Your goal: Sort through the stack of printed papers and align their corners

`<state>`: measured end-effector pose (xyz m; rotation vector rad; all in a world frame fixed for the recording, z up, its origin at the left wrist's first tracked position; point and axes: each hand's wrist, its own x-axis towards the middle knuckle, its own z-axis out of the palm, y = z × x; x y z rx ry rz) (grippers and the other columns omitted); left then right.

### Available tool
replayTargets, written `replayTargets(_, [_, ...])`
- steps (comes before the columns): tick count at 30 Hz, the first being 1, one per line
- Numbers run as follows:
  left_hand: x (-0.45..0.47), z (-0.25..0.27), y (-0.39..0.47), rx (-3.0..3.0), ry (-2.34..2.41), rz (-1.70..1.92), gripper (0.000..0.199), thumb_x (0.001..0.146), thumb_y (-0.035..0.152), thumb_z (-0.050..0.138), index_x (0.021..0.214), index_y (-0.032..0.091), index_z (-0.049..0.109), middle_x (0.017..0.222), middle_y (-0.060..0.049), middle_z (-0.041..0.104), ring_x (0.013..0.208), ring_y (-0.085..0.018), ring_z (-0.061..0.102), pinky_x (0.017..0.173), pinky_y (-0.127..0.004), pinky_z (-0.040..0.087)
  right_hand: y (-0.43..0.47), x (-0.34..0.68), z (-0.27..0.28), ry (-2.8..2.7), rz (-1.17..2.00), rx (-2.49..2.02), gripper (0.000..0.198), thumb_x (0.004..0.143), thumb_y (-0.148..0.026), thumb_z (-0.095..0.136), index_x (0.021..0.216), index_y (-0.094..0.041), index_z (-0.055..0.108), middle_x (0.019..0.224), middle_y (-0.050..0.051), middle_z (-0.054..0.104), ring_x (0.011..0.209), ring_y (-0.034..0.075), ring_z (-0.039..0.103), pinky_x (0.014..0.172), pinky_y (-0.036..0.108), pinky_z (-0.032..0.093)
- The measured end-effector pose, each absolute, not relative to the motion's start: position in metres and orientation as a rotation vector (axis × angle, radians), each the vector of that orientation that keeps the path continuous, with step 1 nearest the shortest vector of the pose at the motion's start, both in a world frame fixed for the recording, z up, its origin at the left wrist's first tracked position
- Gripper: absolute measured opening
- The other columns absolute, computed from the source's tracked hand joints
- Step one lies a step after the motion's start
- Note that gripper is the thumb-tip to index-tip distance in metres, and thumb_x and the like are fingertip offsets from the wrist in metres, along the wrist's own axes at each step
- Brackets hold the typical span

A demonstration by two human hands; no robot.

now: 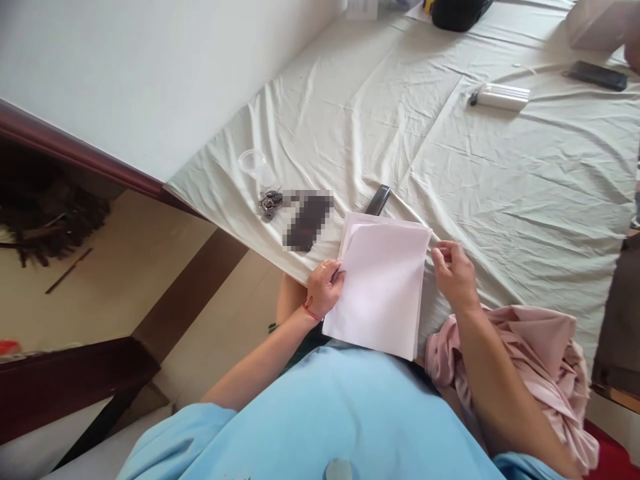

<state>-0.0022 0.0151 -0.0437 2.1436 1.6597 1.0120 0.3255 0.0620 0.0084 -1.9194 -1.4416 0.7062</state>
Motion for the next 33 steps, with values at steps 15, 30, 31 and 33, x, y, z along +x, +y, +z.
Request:
replayTargets(15, [0.007,-0.031,0.007,2.225,1.623,1.023,0.013,0.108,0.023,0.060,0.112,0.020,0.071,0.101,-0.010,0.080,0.099,-0.025,0.076,0.085,-0.038,0.056,0.054,0.306,-0.009,-1.487,0.216,-2.166,0.036,0.093,-0.052,0.043,0.087,-0.024,0.065,0.079,0.012,0.074,0.079,0.025,0.067,0.080,0.036,0.048])
replayTargets(30, [0.015,-0.032,0.004,2.308,1.733,1.086,0.015,0.109,0.021,0.058,0.113,0.019,0.072,0.094,-0.009,0.080,0.096,-0.024,0.078,0.083,-0.037,0.058,0.054,0.310,-0.008,-1.573,0.148,-2.143,0.038,0.093,-0.053,0.045,0.082,-0.023,0.065,0.073,0.009,0.068,0.072,0.025,0.063,0.073,0.038,0.045])
replayTargets(31, [0.015,-0.033,0.004,2.305,1.749,1.085,0.015,0.109,0.021,0.058,0.113,0.019,0.072,0.094,-0.009,0.080,0.096,-0.024,0.078,0.083,-0.037,0.058,0.054,0.311,-0.009,-1.574,0.155,-2.136,0.038,0.093,-0.053,0.045,0.083,-0.023,0.067,0.074,0.009,0.069,0.073,0.025,0.064,0.074,0.038,0.045])
replayTargets(33, [0.015,-0.034,0.003,2.295,1.767,1.054,0.017,0.109,0.020,0.057,0.114,0.020,0.073,0.095,-0.010,0.080,0.098,-0.024,0.078,0.084,-0.037,0.058,0.052,0.313,-0.012,-1.566,0.186,-2.092,0.040,0.095,-0.052,0.047,0.085,-0.021,0.071,0.075,0.009,0.072,0.073,0.025,0.066,0.074,0.038,0.046])
